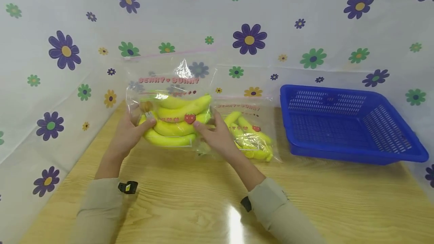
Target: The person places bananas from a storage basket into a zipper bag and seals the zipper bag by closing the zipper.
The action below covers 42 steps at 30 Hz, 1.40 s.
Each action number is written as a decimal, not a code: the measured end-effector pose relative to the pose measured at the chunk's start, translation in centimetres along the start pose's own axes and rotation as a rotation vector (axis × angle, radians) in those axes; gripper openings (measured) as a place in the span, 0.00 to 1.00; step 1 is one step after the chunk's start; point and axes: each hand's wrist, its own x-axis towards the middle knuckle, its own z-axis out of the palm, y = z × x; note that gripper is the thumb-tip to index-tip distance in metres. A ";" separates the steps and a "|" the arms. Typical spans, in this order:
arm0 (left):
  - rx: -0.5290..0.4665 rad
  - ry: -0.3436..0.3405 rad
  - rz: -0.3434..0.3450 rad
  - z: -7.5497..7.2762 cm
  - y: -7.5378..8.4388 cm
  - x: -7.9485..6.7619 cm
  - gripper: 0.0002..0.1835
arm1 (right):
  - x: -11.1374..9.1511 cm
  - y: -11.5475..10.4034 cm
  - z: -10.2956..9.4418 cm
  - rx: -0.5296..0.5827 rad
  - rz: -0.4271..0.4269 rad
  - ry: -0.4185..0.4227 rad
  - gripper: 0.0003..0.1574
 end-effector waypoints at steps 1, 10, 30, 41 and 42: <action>0.042 0.014 -0.016 -0.7 -0.5 0.2 0.44 | 0.4 0.2 0.6 -0.017 0.019 -0.019 0.55; 0.220 -0.002 -0.133 -4.6 -3.8 2.1 0.45 | 3.2 2.8 4.6 -0.186 0.108 -0.105 0.58; 0.924 -0.111 -0.092 -2.3 -5.2 4.4 0.47 | 5.4 3.5 8.5 -1.151 0.115 -0.120 0.43; 0.983 -0.287 -0.214 -1.9 -4.9 5.8 0.55 | 6.2 2.8 7.7 -1.177 0.243 -0.294 0.52; 0.985 -0.284 -0.205 -1.7 -4.8 5.8 0.54 | 6.3 2.9 7.7 -1.196 0.248 -0.286 0.52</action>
